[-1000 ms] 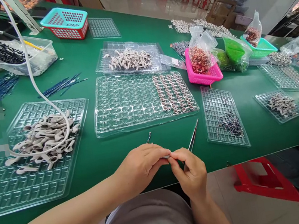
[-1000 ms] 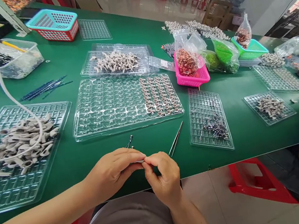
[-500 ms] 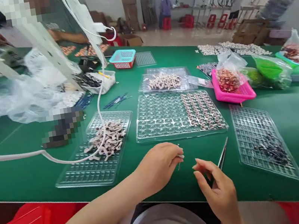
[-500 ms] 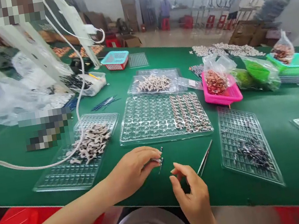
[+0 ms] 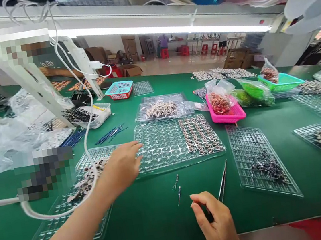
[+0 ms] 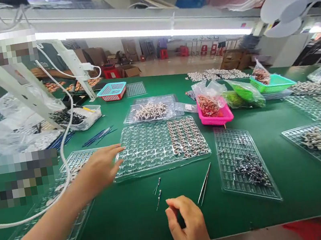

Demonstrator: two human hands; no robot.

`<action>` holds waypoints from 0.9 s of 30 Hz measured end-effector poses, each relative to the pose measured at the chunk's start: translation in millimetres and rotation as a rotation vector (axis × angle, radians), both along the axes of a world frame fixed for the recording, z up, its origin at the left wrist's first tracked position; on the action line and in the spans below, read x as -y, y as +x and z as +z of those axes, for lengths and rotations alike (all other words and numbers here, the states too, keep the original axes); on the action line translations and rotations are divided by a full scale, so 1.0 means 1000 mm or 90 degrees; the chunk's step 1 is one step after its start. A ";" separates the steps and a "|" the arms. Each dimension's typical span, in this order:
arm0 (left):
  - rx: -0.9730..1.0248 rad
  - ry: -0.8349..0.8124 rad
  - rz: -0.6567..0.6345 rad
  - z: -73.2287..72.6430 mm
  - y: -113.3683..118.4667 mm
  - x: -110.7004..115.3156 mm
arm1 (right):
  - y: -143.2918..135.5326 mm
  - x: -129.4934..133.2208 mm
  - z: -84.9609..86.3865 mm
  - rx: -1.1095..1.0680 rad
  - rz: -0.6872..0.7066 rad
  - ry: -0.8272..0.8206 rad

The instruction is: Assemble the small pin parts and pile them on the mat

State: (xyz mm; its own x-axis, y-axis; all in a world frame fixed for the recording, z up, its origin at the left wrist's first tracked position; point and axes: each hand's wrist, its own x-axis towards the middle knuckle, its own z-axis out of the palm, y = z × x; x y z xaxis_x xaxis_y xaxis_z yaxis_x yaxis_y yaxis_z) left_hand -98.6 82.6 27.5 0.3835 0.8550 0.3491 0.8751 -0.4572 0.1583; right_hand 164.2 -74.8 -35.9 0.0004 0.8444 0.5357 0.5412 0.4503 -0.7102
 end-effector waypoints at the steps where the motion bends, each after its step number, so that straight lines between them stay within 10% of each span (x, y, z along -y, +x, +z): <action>1: 0.013 -0.070 -0.049 0.002 0.024 -0.013 | 0.000 0.000 -0.001 0.002 -0.001 0.005; 9: 0.029 -0.281 -0.139 0.000 0.156 -0.101 | -0.006 0.000 -0.013 -0.053 -0.058 0.026; 27: -0.092 -0.487 -0.105 -0.008 0.172 -0.057 | -0.001 0.003 -0.002 -0.020 0.020 -0.022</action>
